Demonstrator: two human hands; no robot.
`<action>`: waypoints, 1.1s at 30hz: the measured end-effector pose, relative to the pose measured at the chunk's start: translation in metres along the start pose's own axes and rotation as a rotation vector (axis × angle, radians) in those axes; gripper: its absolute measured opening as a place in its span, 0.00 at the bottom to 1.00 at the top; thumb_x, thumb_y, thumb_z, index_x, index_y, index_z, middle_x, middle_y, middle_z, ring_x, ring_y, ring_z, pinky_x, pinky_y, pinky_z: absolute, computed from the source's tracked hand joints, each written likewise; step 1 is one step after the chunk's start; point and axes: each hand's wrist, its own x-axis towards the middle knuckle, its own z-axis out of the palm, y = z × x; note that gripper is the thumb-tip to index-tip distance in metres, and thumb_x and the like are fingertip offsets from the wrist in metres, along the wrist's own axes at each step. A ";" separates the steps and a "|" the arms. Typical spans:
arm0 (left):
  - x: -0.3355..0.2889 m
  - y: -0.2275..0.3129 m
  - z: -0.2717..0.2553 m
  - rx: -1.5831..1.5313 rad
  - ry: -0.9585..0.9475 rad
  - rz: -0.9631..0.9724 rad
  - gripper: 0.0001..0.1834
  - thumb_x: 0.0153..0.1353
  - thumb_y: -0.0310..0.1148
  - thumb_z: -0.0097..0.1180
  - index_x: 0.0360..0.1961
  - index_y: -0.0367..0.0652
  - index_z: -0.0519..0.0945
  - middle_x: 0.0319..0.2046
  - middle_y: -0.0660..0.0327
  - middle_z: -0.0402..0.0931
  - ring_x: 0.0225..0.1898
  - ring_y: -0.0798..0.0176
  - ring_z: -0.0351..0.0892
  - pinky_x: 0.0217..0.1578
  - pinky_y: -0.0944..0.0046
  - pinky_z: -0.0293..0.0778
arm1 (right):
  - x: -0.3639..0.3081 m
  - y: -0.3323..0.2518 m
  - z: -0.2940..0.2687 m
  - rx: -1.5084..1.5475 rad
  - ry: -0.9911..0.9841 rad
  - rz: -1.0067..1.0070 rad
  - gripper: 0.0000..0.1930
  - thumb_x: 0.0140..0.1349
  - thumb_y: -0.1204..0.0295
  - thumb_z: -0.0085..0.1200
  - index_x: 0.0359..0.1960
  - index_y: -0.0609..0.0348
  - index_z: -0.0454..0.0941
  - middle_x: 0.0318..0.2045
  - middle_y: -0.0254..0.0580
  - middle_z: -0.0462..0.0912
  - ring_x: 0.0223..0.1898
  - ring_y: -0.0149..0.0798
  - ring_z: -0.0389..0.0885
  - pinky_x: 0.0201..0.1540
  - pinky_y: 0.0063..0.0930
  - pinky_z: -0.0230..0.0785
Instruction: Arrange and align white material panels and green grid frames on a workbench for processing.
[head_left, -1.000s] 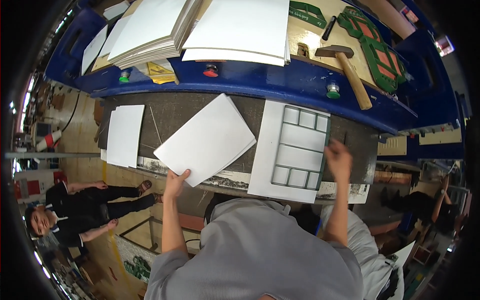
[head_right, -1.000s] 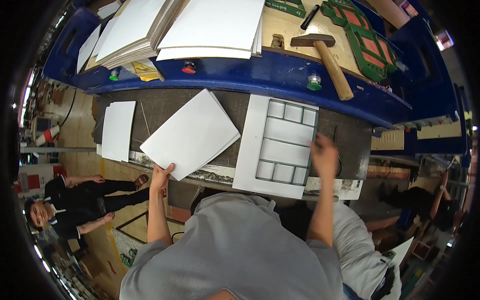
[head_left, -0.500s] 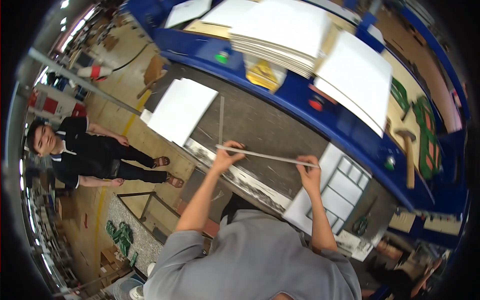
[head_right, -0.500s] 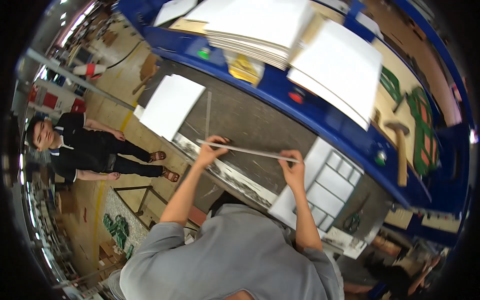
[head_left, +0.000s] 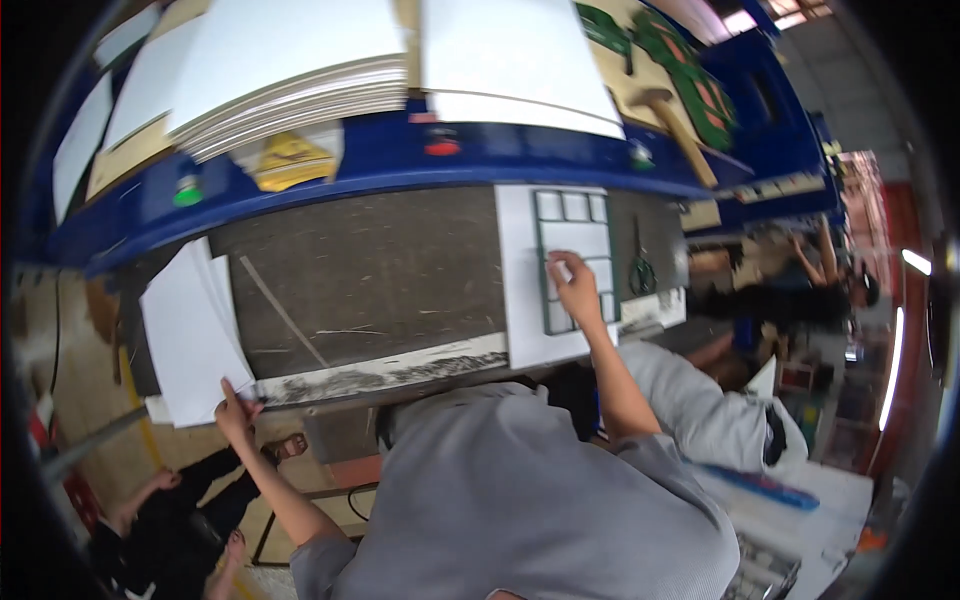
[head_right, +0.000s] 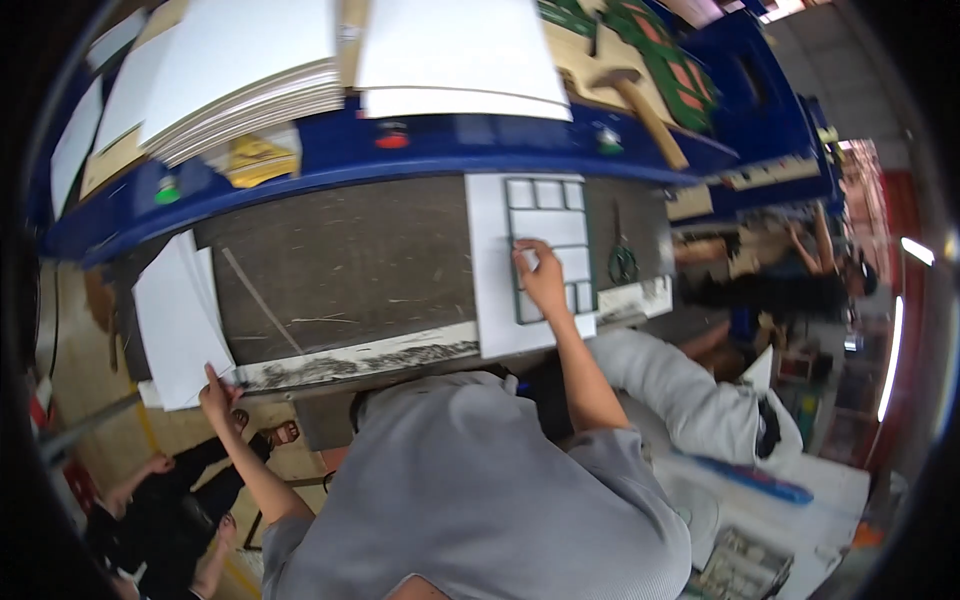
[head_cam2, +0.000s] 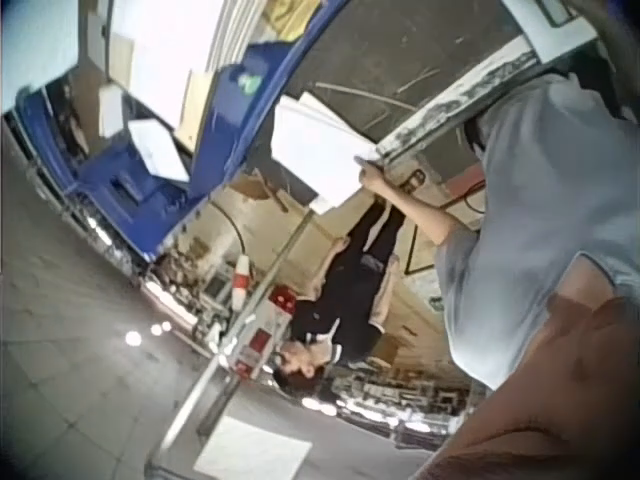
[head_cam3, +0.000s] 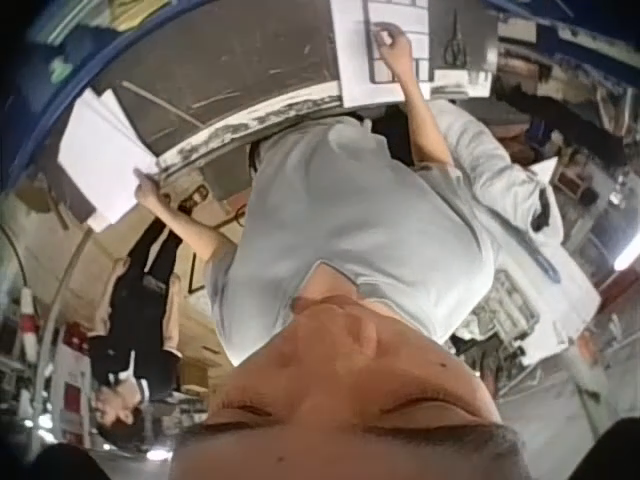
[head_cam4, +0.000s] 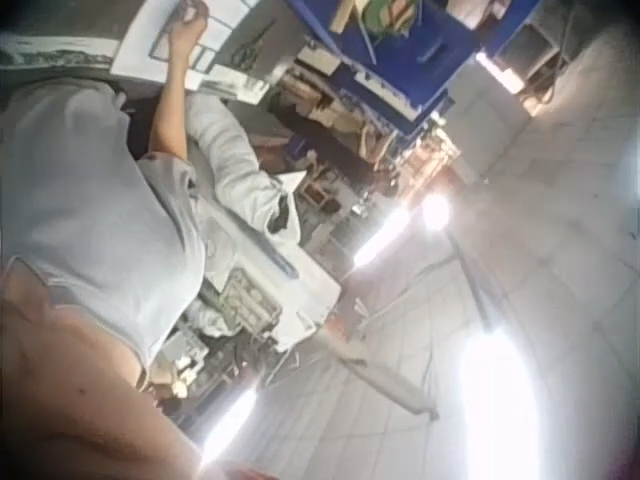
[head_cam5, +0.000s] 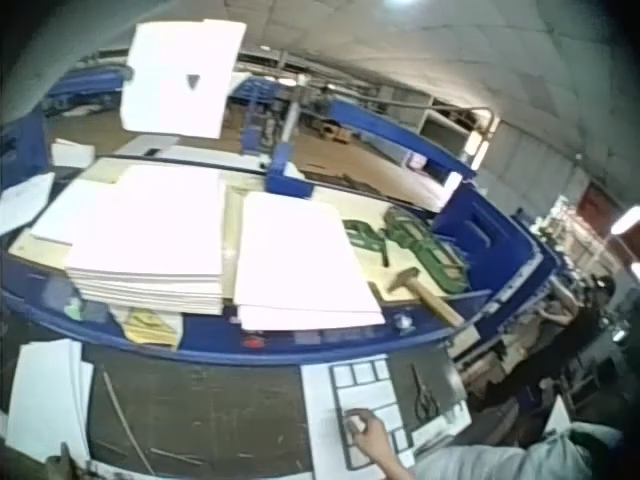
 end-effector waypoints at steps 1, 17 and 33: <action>-0.022 0.030 0.007 0.289 -0.041 0.163 0.37 0.60 0.59 0.55 0.10 0.36 0.67 0.07 0.59 0.65 0.09 0.63 0.70 0.08 0.63 0.62 | 0.001 0.028 -0.026 -0.119 0.081 -0.038 0.15 0.56 0.74 0.59 0.47 0.58 0.77 0.45 0.48 0.80 0.47 0.51 0.77 0.51 0.36 0.69; -0.378 -0.013 0.340 0.602 -0.790 0.468 0.18 0.56 0.42 0.61 0.26 0.34 0.78 0.22 0.47 0.77 0.27 0.46 0.79 0.31 0.53 0.72 | 0.050 0.112 -0.083 -0.494 -0.266 -0.562 0.16 0.65 0.56 0.49 0.29 0.55 0.75 0.23 0.45 0.80 0.26 0.53 0.79 0.29 0.44 0.72; -0.339 0.051 0.339 0.123 -0.731 0.530 0.19 0.62 0.37 0.59 0.51 0.38 0.76 0.40 0.56 0.80 0.39 0.66 0.78 0.39 0.64 0.76 | 0.071 0.092 -0.031 0.030 0.060 0.055 0.08 0.61 0.76 0.44 0.38 0.65 0.73 0.29 0.62 0.80 0.35 0.61 0.80 0.38 0.47 0.72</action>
